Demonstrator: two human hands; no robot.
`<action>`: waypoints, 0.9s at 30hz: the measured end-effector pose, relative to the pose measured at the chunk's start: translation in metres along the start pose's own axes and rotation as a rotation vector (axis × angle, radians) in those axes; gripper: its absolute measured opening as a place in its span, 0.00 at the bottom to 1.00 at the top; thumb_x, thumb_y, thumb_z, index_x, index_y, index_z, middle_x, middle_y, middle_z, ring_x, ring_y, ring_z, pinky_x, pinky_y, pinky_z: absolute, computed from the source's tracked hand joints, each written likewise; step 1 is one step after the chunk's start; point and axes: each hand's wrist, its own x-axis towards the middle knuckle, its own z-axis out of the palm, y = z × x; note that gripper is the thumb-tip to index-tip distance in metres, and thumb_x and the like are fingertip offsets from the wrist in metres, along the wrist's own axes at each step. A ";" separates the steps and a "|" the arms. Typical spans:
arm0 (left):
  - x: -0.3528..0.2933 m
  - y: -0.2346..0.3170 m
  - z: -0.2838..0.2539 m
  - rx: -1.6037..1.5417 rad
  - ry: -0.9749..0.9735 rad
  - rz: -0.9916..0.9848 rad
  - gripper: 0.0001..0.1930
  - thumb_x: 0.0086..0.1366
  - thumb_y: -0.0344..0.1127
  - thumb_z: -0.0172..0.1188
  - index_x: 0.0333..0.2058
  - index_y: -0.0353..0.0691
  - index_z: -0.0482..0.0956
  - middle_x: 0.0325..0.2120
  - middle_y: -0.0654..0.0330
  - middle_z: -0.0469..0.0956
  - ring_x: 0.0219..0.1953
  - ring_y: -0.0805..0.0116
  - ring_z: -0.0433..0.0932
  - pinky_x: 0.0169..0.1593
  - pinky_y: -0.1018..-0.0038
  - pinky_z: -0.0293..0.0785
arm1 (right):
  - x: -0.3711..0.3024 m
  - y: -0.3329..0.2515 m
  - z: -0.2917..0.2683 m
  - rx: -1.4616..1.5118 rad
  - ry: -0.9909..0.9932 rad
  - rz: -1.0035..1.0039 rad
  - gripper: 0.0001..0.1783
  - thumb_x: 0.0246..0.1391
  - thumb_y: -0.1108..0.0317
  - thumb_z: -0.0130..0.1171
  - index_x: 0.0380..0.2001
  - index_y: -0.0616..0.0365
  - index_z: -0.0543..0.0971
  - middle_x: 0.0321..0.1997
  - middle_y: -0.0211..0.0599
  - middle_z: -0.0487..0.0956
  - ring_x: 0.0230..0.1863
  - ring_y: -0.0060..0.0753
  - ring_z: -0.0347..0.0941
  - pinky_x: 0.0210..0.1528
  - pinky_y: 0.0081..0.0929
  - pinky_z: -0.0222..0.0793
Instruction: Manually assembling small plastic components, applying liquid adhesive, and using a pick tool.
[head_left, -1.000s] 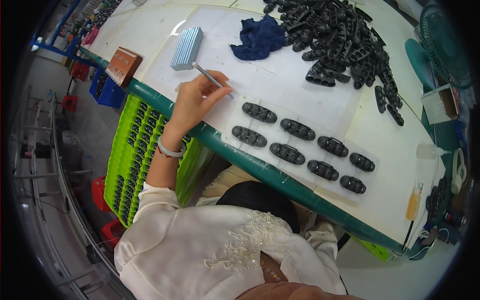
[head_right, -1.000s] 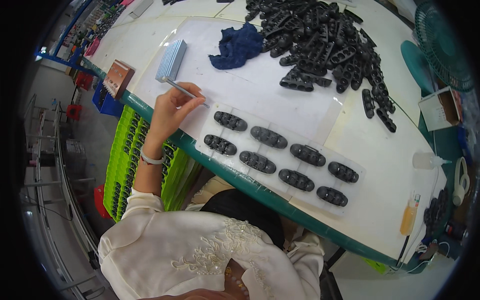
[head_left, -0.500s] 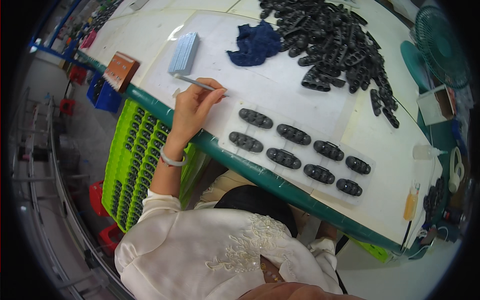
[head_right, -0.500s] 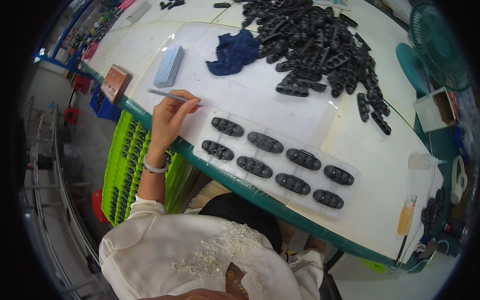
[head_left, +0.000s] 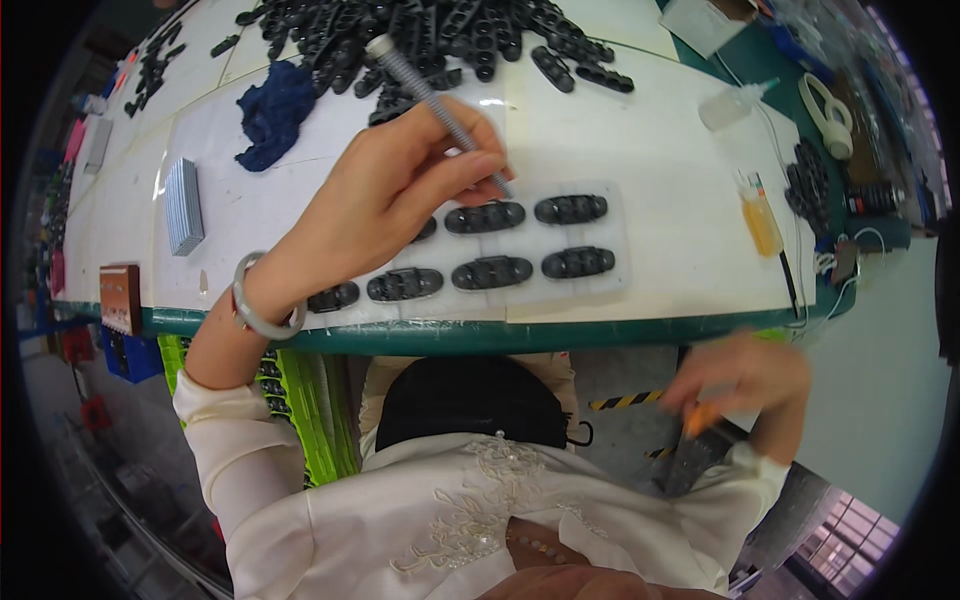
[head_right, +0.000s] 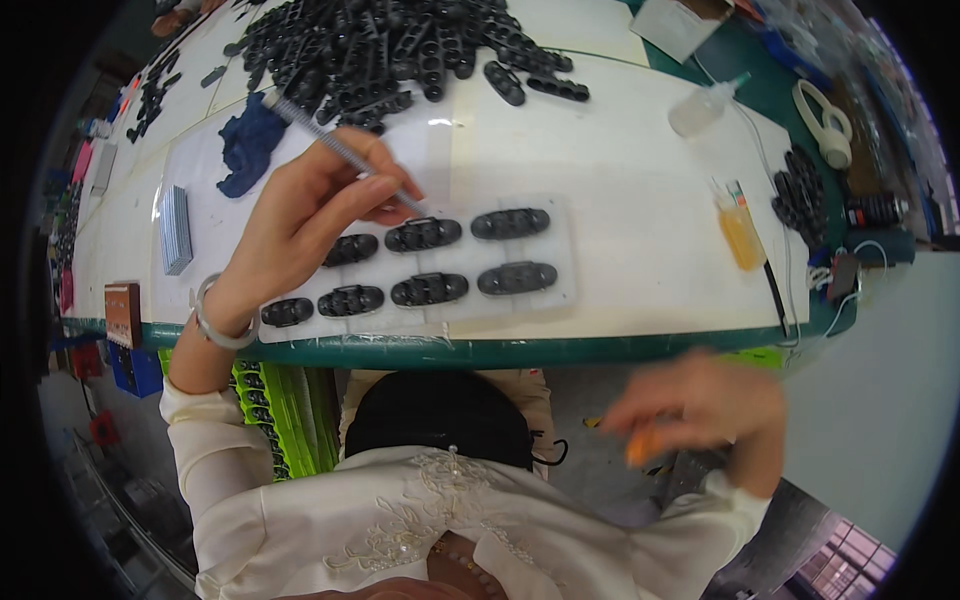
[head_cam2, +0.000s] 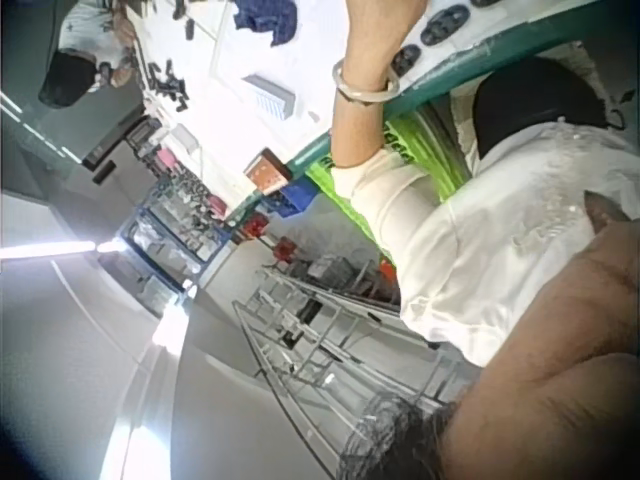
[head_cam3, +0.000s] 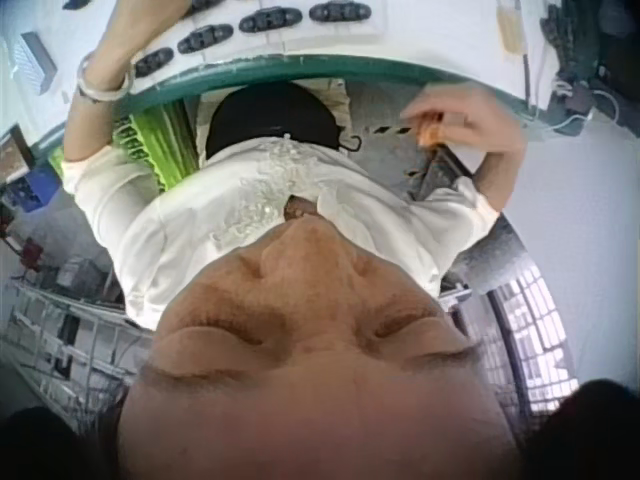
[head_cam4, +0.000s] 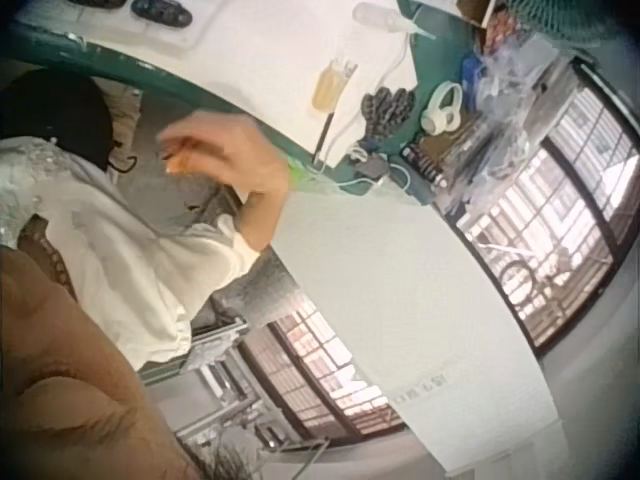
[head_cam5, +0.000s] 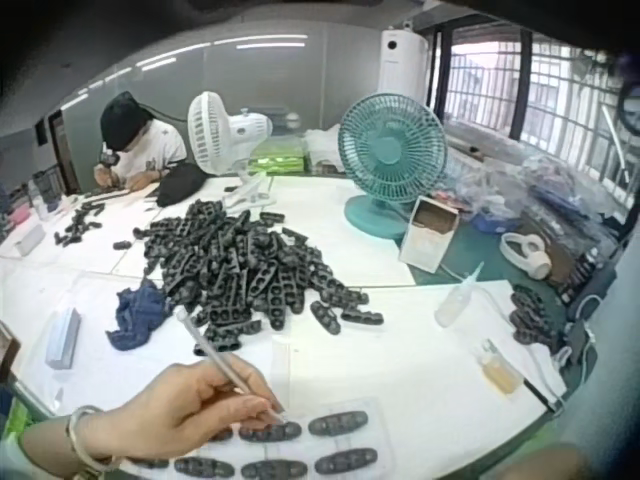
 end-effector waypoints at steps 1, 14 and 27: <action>0.010 -0.003 0.006 -0.004 -0.014 -0.003 0.06 0.66 0.29 0.46 0.38 0.33 0.68 0.35 0.56 0.75 0.39 0.72 0.76 0.42 0.80 0.75 | 0.003 -0.004 -0.015 0.060 0.228 0.093 0.13 0.46 0.65 0.61 0.36 0.58 0.78 0.33 0.35 0.78 0.36 0.28 0.75 0.36 0.24 0.70; 0.050 -0.024 0.053 0.149 -0.050 0.007 0.08 0.64 0.30 0.50 0.38 0.32 0.70 0.33 0.60 0.75 0.36 0.75 0.77 0.43 0.82 0.75 | 0.099 0.051 -0.033 -0.111 0.864 -0.116 0.13 0.43 0.70 0.61 0.36 0.57 0.79 0.20 0.24 0.66 0.18 0.13 0.57 0.21 0.15 0.55; 0.050 -0.039 0.055 0.118 -0.041 0.005 0.08 0.63 0.30 0.51 0.39 0.33 0.71 0.33 0.60 0.76 0.38 0.74 0.77 0.42 0.81 0.76 | 0.107 0.053 -0.027 0.165 0.834 -0.073 0.10 0.44 0.72 0.59 0.33 0.63 0.78 0.15 0.18 0.63 0.16 0.07 0.53 0.18 0.12 0.47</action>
